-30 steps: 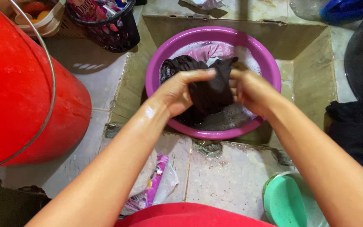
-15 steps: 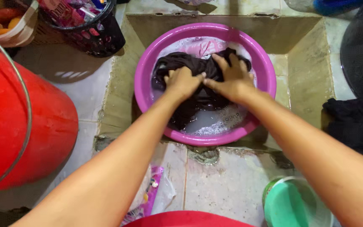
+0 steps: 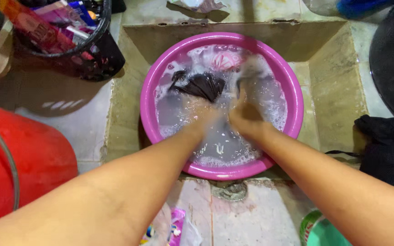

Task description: The person hand-washes a dark garment in a pink basin filled with soapy water. They repeatedly submerge, squeeze, and wring the fabric, then lift and stretch it to rinse and remove excess water. The garment remains in the basin throughout the clip.

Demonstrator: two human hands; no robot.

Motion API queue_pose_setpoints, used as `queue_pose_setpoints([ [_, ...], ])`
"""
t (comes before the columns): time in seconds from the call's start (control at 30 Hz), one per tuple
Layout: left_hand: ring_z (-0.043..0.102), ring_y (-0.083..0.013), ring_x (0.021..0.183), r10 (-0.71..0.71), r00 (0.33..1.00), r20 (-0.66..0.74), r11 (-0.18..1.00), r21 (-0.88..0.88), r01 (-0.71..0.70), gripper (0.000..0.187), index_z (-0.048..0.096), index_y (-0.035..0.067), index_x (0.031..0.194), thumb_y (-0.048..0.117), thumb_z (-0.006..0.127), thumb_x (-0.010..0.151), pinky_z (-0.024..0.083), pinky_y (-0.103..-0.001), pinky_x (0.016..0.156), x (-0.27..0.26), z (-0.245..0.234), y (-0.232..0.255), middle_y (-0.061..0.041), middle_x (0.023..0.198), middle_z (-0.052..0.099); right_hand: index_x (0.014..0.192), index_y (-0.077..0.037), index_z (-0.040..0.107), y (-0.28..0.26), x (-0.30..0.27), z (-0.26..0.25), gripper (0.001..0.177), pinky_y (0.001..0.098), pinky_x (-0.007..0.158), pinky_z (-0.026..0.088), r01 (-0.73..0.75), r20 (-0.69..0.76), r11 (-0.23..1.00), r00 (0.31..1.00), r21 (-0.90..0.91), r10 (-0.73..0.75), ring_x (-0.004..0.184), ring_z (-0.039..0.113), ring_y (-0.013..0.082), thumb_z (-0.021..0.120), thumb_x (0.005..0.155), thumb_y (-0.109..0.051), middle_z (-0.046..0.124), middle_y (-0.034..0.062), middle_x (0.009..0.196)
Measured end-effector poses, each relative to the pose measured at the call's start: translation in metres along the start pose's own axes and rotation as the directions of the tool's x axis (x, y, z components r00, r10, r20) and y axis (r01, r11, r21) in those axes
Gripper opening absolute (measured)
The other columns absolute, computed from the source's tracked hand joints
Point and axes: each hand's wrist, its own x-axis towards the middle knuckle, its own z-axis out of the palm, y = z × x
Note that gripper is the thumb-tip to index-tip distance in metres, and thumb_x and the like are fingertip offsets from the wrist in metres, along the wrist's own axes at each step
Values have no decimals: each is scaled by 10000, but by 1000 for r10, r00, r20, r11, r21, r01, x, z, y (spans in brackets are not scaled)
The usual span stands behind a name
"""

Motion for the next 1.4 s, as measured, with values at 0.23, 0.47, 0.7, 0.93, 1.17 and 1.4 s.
queue_pose_setpoints([
  [0.23, 662, -421, 1134, -213, 976, 45, 973, -76, 216, 505, 771, 71, 1054, 441, 427, 1036, 379, -617, 1101, -8, -36, 5, -209, 1118, 729, 1456, -69, 389, -3, 14, -41, 808, 510, 1131, 374, -28, 140, 968, 990, 250, -7, 1388, 385, 427, 740, 791, -367, 357, 250, 1499],
  [0.47, 698, -384, 995, -471, 882, 26, 541, -781, 312, 454, 722, -15, 1007, 419, 594, 970, 511, -498, 926, 11, -102, -5, -236, 982, 722, 1501, -172, 387, -7, 11, -107, 1155, 526, 1087, 339, 110, 11, 974, 993, 200, -114, 1361, 332, 434, 933, 506, -386, 367, 214, 1446],
  [0.7, 695, -339, 987, -57, 989, 138, -698, -714, 59, 296, 715, 5, 1022, 282, 638, 952, 557, -492, 975, 1, -141, -58, -172, 1055, 738, 1229, -107, 701, -9, -4, -102, 675, 439, 1107, 400, -99, -183, 960, 972, 261, 150, 1325, 448, 334, 921, 721, -493, 521, 170, 1384],
  [0.93, 648, -264, 1045, 164, 939, 304, -897, -349, 270, 460, 661, 128, 1200, 474, 417, 1019, 534, -396, 893, 38, -55, -20, -112, 1156, 707, 1039, -43, 720, -80, -21, -167, 311, 286, 771, 543, 100, -104, -44, 990, 994, -97, 849, 656, 111, 794, 828, -260, 707, 15, 932],
  [1.17, 633, -228, 1016, 31, 952, 304, -787, -580, 211, 368, 644, 95, 1183, 401, 455, 1104, 547, -389, 895, 58, -24, -3, -82, 1085, 685, 794, 6, 730, -108, -7, -161, 201, 329, 590, 488, 480, -678, 655, 732, 584, 67, 584, 550, 97, 772, 877, -172, 635, 104, 644],
  [1.4, 719, -285, 811, 0, 840, 543, -564, -694, 448, 410, 734, 1, 994, 388, 639, 899, 594, -436, 815, 15, -99, -19, -130, 905, 778, 803, 26, 702, -17, 6, -123, 294, 434, 697, 538, 119, -565, 747, 734, 654, 377, 694, 707, 353, 794, 832, -252, 673, 226, 712],
])
